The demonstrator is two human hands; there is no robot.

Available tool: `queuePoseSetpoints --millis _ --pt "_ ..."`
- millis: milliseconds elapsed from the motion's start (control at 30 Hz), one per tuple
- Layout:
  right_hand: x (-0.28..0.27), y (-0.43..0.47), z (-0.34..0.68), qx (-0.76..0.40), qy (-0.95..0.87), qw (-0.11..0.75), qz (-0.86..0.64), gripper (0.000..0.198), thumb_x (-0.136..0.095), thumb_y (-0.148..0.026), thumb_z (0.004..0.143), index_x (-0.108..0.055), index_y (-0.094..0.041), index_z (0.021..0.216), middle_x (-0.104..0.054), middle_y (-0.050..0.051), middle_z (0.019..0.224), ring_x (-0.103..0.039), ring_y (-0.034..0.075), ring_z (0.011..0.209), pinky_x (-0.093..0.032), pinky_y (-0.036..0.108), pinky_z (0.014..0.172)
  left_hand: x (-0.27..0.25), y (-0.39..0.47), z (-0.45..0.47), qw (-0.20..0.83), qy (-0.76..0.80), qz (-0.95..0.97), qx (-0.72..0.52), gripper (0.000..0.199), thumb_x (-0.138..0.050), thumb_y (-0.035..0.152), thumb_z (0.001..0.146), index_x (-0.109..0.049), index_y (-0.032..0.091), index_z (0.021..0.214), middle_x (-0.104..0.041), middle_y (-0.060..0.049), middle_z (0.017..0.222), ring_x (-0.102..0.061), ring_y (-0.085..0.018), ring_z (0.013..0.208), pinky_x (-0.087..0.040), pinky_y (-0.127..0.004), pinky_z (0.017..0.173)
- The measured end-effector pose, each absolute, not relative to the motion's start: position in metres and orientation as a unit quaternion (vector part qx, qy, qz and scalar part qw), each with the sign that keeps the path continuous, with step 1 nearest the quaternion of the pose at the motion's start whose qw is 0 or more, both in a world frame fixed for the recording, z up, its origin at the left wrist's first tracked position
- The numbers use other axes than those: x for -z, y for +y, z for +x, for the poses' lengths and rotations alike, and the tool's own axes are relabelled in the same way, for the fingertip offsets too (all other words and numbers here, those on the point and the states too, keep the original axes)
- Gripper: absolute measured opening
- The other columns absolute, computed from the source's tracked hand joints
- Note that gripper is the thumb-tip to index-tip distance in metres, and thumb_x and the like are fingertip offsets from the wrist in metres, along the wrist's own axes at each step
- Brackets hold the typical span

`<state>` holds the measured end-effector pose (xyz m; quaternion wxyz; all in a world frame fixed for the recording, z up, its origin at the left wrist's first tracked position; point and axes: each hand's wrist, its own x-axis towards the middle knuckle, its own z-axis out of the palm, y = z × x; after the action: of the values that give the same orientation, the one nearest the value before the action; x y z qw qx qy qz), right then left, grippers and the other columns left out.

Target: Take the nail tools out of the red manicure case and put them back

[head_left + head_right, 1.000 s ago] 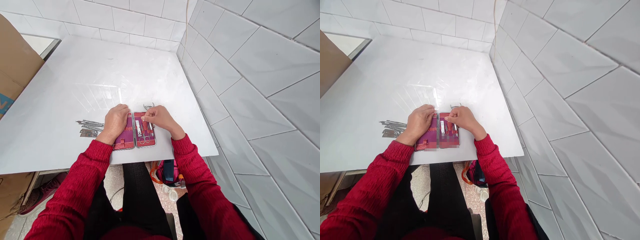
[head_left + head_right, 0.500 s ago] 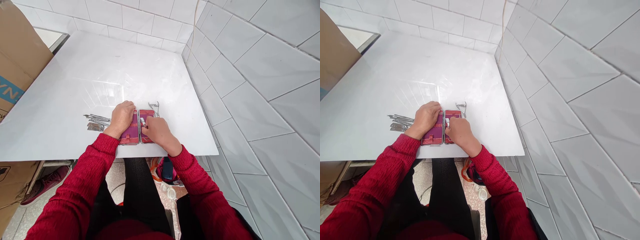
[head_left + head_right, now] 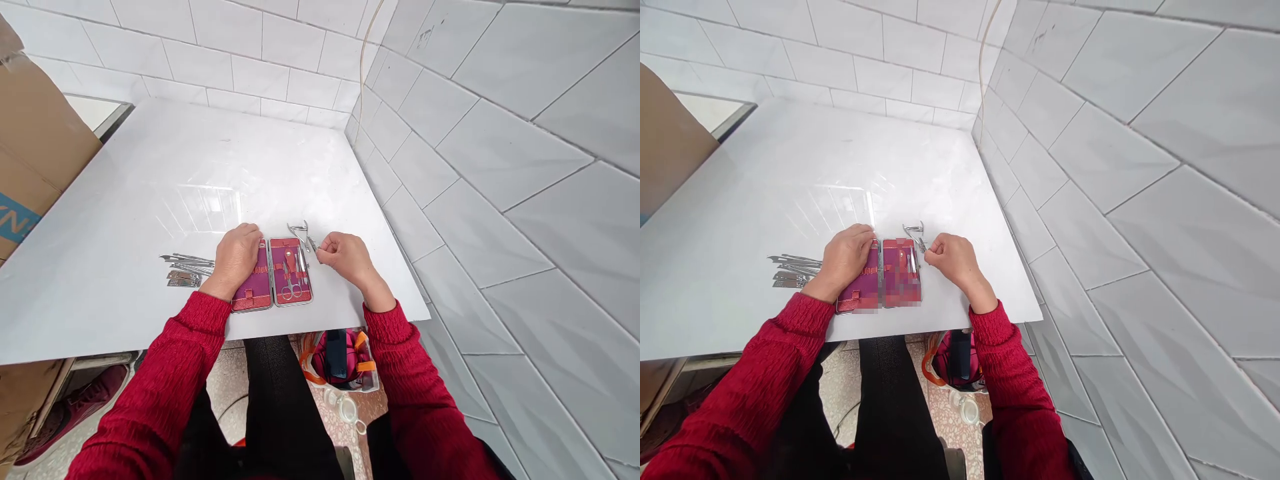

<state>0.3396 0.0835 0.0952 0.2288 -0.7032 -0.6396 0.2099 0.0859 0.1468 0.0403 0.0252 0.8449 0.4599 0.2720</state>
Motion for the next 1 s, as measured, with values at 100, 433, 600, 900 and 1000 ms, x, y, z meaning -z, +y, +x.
queuePoseSetpoints --millis 100,433,600,900,1000 --pt "-0.080 0.101 0.348 -0.144 -0.619 0.220 -0.740 0.016 -0.065 -0.020 0.080 -0.055 -0.023 0.068 -0.062 -0.003 0.065 -0.052 0.015 0.063 -0.033 0.029 0.061 -0.040 0.148 0.085 0.023 0.459 0.846 -0.272 0.032 -0.042 0.014 0.102 -0.068 0.022 0.084 -0.074 -0.008 0.102 -0.067 -0.026 0.099 -0.050 -0.039 0.076" --pt "-0.064 0.100 0.341 -0.158 -0.649 0.315 -0.674 0.021 -0.065 -0.038 0.094 -0.066 -0.020 0.082 -0.067 0.001 0.077 -0.056 0.016 0.071 -0.038 0.028 0.067 -0.042 0.147 0.087 0.020 0.455 0.848 -0.271 0.033 -0.041 0.015 0.102 -0.070 0.021 0.086 -0.074 -0.008 0.102 -0.066 -0.027 0.098 -0.050 -0.041 0.076" --pt "-0.073 0.095 0.324 -0.239 -0.679 0.230 -0.655 0.028 -0.071 -0.038 0.091 -0.065 -0.021 0.071 -0.061 -0.003 0.065 -0.053 0.014 0.065 -0.034 0.028 0.062 -0.042 0.147 0.087 0.020 0.456 0.846 -0.274 0.032 -0.042 0.016 0.102 -0.070 0.021 0.087 -0.075 -0.009 0.104 -0.066 -0.027 0.100 -0.050 -0.041 0.076" --pt "-0.083 0.075 0.305 -0.209 -0.669 0.240 -0.671 0.014 -0.067 -0.027 0.095 -0.068 -0.020 0.082 -0.072 -0.002 0.076 -0.061 0.014 0.070 -0.038 0.027 0.068 -0.040 0.147 0.090 0.022 0.464 0.844 -0.267 0.032 -0.042 0.015 0.101 -0.070 0.020 0.087 -0.074 -0.010 0.102 -0.066 -0.028 0.100 -0.049 -0.042 0.077" --pt "-0.087 0.050 0.293 -0.215 -0.701 0.147 -0.664 0.022 -0.068 -0.029 0.096 -0.068 -0.021 0.076 -0.072 -0.001 0.072 -0.062 0.015 0.070 -0.035 0.028 0.066 -0.040 0.146 0.091 0.023 0.466 0.844 -0.264 0.032 -0.042 0.015 0.101 -0.070 0.020 0.085 -0.073 -0.010 0.099 -0.065 -0.028 0.099 -0.048 -0.041 0.075"
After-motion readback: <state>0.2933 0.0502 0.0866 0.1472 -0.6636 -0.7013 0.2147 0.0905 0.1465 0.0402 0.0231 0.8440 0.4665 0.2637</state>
